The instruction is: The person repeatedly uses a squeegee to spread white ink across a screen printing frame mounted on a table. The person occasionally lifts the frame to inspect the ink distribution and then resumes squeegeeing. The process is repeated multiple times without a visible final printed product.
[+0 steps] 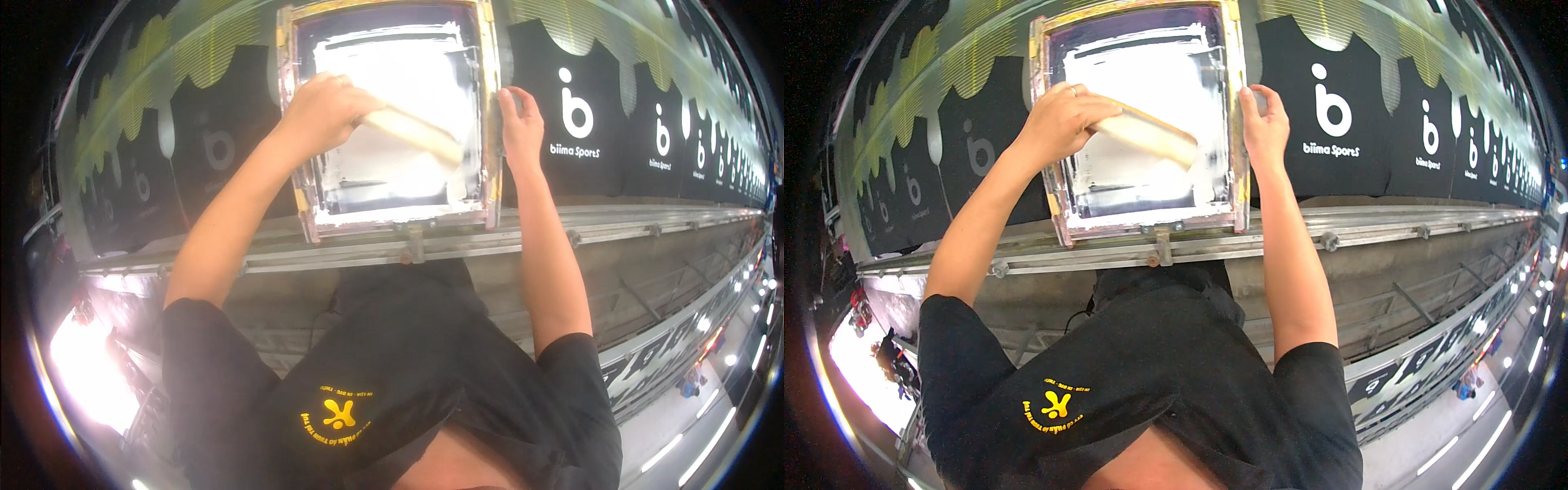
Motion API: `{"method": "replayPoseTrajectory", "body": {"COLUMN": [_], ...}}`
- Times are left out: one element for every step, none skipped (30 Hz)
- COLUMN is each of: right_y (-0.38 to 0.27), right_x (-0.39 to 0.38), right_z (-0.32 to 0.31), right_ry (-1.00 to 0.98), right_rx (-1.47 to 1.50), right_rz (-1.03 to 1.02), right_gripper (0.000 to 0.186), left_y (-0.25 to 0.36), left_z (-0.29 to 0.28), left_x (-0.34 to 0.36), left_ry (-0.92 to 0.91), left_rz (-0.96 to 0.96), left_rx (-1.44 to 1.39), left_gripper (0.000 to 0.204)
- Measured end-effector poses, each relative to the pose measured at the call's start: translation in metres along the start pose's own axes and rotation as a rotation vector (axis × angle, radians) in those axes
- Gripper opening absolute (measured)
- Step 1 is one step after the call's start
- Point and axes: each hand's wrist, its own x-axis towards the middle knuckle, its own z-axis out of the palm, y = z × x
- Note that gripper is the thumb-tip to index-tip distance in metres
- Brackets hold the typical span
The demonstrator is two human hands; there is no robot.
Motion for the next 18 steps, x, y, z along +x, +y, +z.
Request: {"method": "replayPoseTrajectory", "body": {"right_y": [0.000,-0.001,-0.003,-0.004,-0.006,-0.007,-0.007,-0.008,-0.008,-0.011,-0.014,-0.021,-0.030,-0.042,-0.056,-0.072,-0.092,-0.109], "right_x": [0.001,0.001,0.001,0.000,-0.001,-0.003,-0.005,-0.008,-0.010,-0.011,-0.010,-0.007,-0.001,0.007,0.018,0.035,0.052,0.067], "right_z": [0.000,-0.001,-0.001,0.000,0.000,0.001,0.002,0.004,0.005,0.007,0.007,0.009,0.010,0.013,0.017,0.023,0.032,0.041], "right_ry": [-0.019,-0.046,-0.068,-0.059,-0.045,-0.022,-0.027,-0.027,-0.024,-0.055,-0.035,-0.049,-0.045,0.008,0.064,0.081,0.038,-0.103], "right_rx": [0.027,0.050,0.053,0.064,0.057,0.036,0.062,0.051,0.038,0.042,0.017,0.008,-0.021,-0.317,-0.460,-0.431,-0.400,-0.409], "right_rz": [0.030,0.077,0.145,0.108,0.094,0.069,0.026,0.069,0.080,0.047,0.148,0.209,0.322,0.112,-0.183,-0.486,-0.659,-0.732], "right_gripper": [0.039,0.042,0.044,0.042,0.041,0.039,0.040,0.040,0.040,0.041,0.042,0.043,0.044,0.048,0.051,0.053,0.057,0.060], "left_y": [-0.003,-0.006,-0.015,-0.023,-0.033,-0.042,-0.051,-0.060,-0.066,-0.073,-0.078,-0.082,-0.086,-0.088,-0.091,-0.093,-0.095,-0.096], "left_z": [-0.005,-0.007,-0.008,-0.009,-0.008,-0.005,0.000,0.002,0.004,0.003,0.002,-0.001,-0.006,-0.012,-0.019,-0.024,-0.030,-0.033], "left_x": [0.000,0.003,0.014,0.026,0.039,0.051,0.065,0.075,0.079,0.078,0.079,0.077,0.074,0.070,0.067,0.066,0.064,0.064], "left_ry": [-0.028,-0.036,-0.054,-0.016,0.010,0.034,0.020,0.006,0.023,-0.060,-0.112,-0.166,-0.131,-0.171,-0.216,-0.266,-0.266,-0.228], "left_rz": [-0.078,-0.140,-0.169,-0.172,-0.185,-0.198,-0.232,-0.267,-0.249,-0.338,-0.376,-0.411,-0.407,-0.452,-0.496,-0.538,-0.520,-0.520], "left_rx": [0.010,0.012,0.034,0.055,0.076,0.093,0.091,0.087,0.059,0.055,0.028,0.001,0.031,0.036,0.041,0.044,0.030,0.025], "left_gripper": [0.030,0.030,0.028,0.027,0.027,0.026,0.025,0.025,0.024,0.025,0.025,0.026,0.029,0.029,0.030,0.031,0.036,0.037]}}
